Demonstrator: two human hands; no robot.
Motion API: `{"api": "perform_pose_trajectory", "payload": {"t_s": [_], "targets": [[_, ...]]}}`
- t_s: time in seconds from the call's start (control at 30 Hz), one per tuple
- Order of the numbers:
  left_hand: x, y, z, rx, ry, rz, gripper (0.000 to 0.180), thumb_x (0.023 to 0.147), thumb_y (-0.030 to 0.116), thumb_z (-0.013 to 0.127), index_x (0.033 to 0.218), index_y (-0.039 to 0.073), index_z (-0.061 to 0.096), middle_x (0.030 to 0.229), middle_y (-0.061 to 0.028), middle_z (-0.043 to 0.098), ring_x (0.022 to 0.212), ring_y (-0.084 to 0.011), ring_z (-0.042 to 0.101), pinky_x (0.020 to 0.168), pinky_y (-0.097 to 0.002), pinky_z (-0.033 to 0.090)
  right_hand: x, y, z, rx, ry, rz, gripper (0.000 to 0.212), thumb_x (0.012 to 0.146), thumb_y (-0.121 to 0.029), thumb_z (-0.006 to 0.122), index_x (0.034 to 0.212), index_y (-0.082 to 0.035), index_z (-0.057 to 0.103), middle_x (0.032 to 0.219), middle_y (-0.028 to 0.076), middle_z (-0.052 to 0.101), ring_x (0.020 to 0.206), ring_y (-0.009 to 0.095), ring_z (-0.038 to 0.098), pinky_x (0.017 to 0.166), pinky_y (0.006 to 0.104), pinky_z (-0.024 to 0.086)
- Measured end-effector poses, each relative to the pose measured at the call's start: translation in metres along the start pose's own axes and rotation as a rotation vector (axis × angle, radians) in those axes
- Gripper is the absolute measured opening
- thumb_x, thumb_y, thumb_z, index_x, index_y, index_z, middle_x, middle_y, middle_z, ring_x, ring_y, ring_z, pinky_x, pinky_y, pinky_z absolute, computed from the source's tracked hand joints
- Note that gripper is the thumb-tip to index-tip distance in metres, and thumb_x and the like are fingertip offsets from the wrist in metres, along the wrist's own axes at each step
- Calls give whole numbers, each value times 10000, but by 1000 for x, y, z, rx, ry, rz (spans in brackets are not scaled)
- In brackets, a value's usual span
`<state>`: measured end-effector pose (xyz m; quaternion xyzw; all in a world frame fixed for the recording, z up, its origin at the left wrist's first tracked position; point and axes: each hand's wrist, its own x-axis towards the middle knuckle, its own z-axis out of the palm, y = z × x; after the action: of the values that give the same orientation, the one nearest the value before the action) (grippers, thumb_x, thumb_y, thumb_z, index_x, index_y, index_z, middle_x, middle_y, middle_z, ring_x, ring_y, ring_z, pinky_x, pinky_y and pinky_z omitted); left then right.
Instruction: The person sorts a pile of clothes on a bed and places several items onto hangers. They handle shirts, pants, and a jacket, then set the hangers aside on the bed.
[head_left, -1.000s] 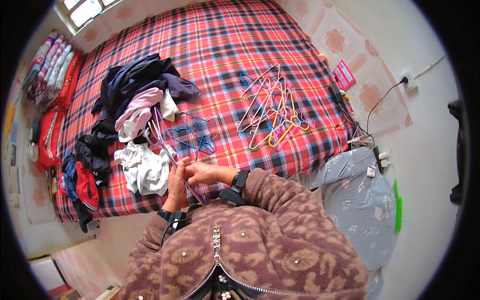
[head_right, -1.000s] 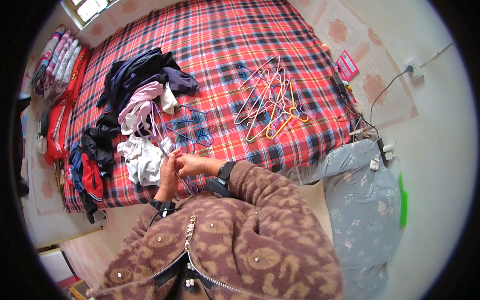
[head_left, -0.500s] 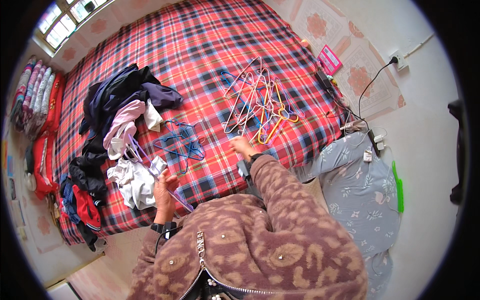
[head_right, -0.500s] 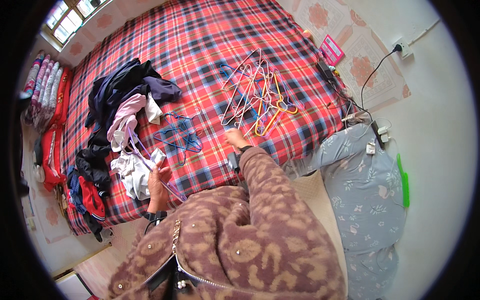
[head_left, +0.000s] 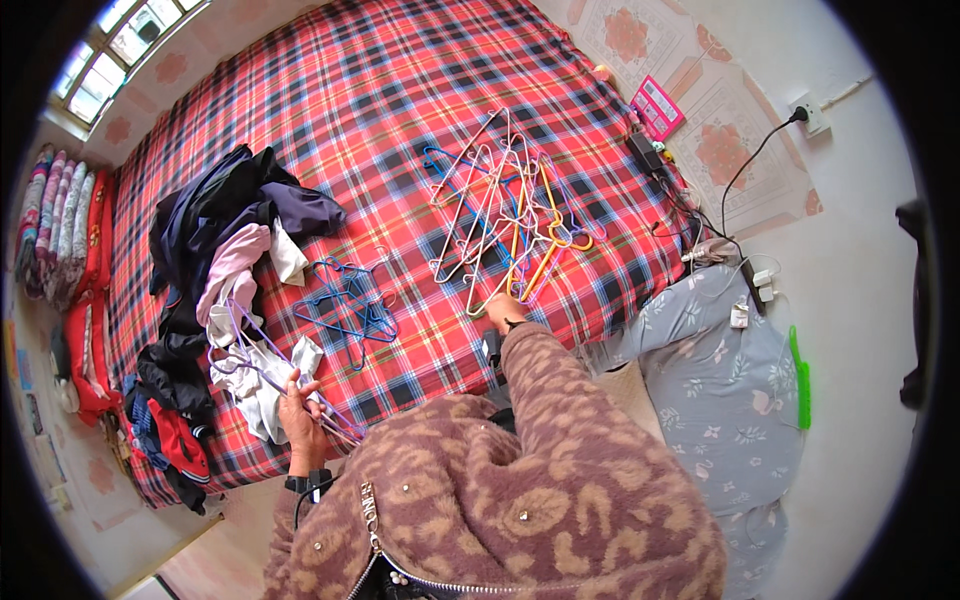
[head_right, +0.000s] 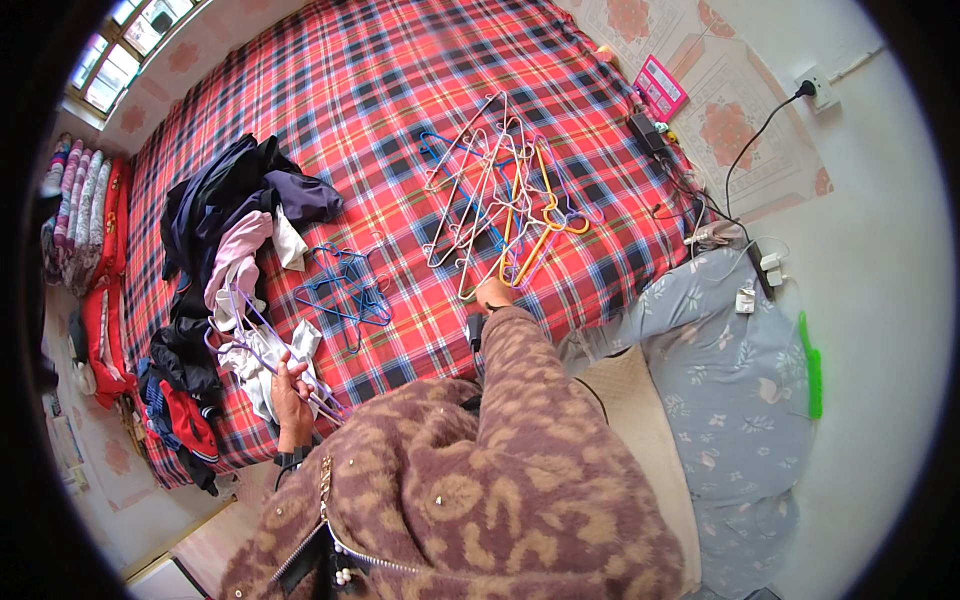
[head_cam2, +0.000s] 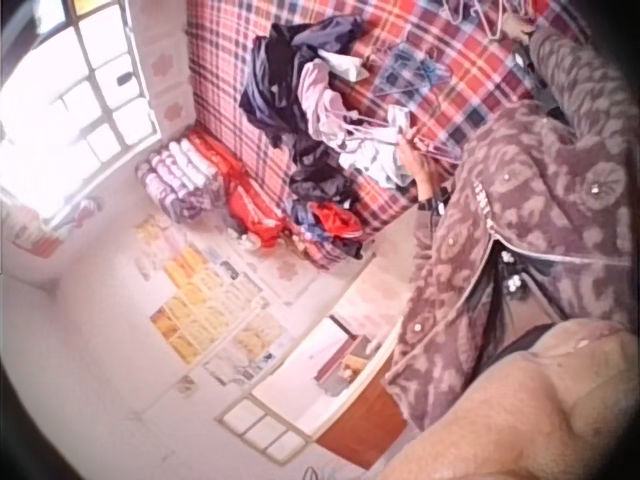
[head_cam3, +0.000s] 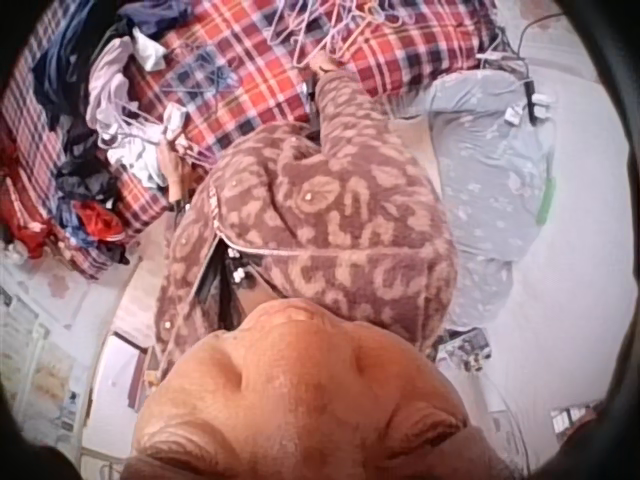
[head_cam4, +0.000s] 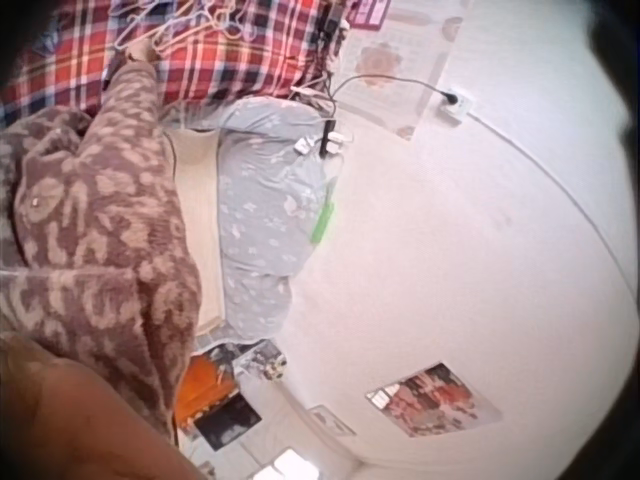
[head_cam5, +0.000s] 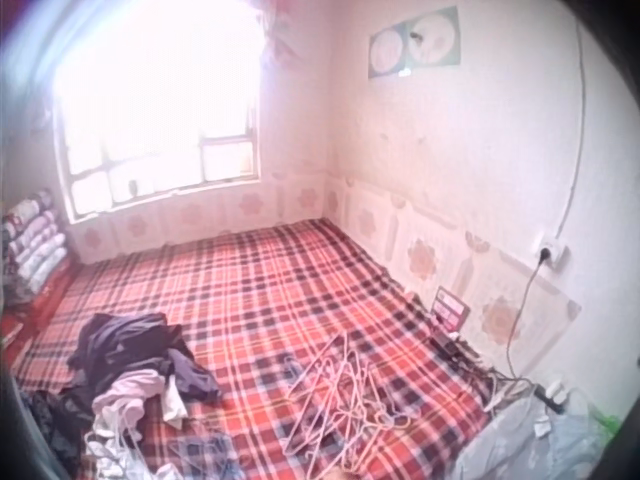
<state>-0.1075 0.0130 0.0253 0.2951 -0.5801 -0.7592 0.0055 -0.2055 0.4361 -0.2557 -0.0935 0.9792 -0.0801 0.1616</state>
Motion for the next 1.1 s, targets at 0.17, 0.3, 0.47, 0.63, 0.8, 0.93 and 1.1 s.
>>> {"api": "perform_pose_trajectory", "payload": {"t_s": [0.17,0.3,0.47,0.63,0.8,0.93,1.1], "targets": [[7,-2,4,-7,-7,-24,357,991,299,415,1237,49,479,824,-84,661,389,-39,406,431,-202,447,9,-12,9,459,-213,270,229,819,-169,494,879,-49,680,867,158,658,774,317,653,673,401,531],[11,0,7,9,21,-35,369,991,307,413,1246,48,471,822,-79,659,389,-37,401,434,-199,446,16,-12,0,532,-256,324,225,822,-165,497,880,-44,678,863,157,659,768,309,655,665,393,533],[16,1,14,15,65,-52,359,989,297,412,1240,46,465,820,-87,654,388,-44,399,434,-207,447,23,-8,1,576,-287,379,222,826,-159,500,883,-38,676,858,155,660,761,299,657,656,382,534],[19,-1,18,17,49,-58,346,994,276,401,1243,48,473,817,-102,658,374,-52,398,437,-217,459,28,-7,4,613,-307,422,218,830,-153,503,885,-31,674,853,154,661,753,289,659,647,372,536],[22,2,24,-15,4,-78,358,994,264,396,1270,43,450,827,-104,660,378,-56,406,445,-216,478,32,-6,4,654,-321,451,214,834,-147,505,887,-25,673,848,152,662,746,279,661,638,361,538],[20,0,33,-40,-2,-75,359,996,259,391,1277,42,441,836,-100,659,396,-57,425,454,-222,488,31,-5,6,676,-326,463,211,836,-142,508,889,-20,671,844,151,662,740,271,663,631,352,539],[17,1,37,-58,18,-96,355,996,257,395,1276,45,439,845,-98,659,428,-60,455,472,-230,496,31,-4,9,695,-329,462,207,840,-136,511,891,-13,669,840,149,663,733,261,665,622,342,541]]}}
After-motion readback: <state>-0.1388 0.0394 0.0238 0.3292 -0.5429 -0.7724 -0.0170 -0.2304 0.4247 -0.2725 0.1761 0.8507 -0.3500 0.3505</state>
